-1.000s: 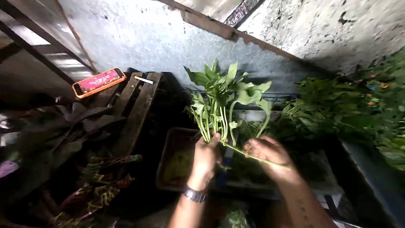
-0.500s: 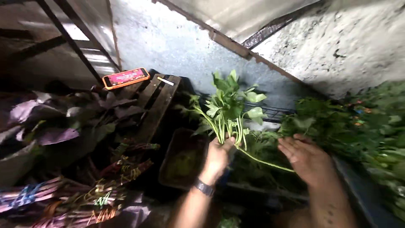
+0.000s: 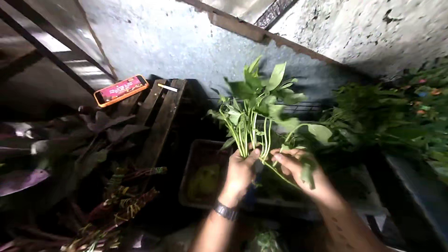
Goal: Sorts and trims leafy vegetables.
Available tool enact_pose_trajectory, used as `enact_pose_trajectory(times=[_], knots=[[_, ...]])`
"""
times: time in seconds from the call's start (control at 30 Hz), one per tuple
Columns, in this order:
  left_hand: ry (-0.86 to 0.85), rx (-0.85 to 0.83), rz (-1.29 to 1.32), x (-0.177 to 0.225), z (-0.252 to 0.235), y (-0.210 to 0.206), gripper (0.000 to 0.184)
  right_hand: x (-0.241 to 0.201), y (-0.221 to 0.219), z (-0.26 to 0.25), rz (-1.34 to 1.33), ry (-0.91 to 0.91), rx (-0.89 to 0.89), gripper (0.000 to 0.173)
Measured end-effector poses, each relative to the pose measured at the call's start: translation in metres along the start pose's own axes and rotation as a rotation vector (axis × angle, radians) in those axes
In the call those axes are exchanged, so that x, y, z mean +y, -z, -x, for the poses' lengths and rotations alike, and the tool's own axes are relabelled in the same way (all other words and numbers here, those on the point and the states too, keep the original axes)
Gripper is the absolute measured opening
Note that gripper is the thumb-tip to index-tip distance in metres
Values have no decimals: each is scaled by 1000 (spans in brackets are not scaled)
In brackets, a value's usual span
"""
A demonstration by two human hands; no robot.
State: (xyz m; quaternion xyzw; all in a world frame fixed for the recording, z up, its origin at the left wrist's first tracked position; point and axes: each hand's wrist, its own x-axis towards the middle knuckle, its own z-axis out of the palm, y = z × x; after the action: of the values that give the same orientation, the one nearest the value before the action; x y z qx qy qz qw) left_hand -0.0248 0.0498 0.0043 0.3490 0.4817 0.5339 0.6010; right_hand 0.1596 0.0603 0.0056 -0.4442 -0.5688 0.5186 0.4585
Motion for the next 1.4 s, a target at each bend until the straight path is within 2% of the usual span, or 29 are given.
enact_pose_trajectory(times=[0.07,0.2,0.3,0.4,0.47,0.63,0.73,0.87,0.93,1.0,1.03,1.07,1.13,1.2,1.3,1.4], knots=[[35,4,-29,1,-5,-2,28,-6,3,-1,-48,-108,25,25],[93,-28,-29,-4,-3,-5,25,-5,2,4,-646,-171,-7,41],[95,-73,31,-8,1,-9,25,-9,0,4,-991,-212,50,56],[78,-36,39,-9,4,-15,23,-10,-5,10,-1128,-221,162,63],[64,6,22,-11,3,-19,22,-12,-10,16,-1080,-213,227,62],[36,222,40,-8,-12,-9,24,-31,4,34,-882,-99,174,64],[11,129,-34,4,-12,1,24,-34,33,24,-844,-75,219,64],[-57,47,-87,2,-4,-1,23,-26,80,2,-605,-124,534,44],[-68,18,-112,-2,1,-5,26,-29,87,2,-488,-109,608,41],[-93,-9,-135,-8,4,-14,29,-29,68,11,-358,-141,475,32],[-105,-16,-139,-12,6,-19,30,-26,53,18,-284,-170,365,23],[-116,-18,-132,-15,8,-25,29,-20,38,25,-212,-193,234,21],[-141,-18,-93,-20,10,-32,28,-16,9,33,-48,-214,102,39],[-148,-26,-50,-22,12,-31,28,-11,-2,34,167,-159,86,43],[-146,-47,-56,-22,13,-26,29,-8,3,27,278,-73,139,30],[-190,-16,-240,-18,11,-21,26,-18,30,20,419,-96,288,32]])
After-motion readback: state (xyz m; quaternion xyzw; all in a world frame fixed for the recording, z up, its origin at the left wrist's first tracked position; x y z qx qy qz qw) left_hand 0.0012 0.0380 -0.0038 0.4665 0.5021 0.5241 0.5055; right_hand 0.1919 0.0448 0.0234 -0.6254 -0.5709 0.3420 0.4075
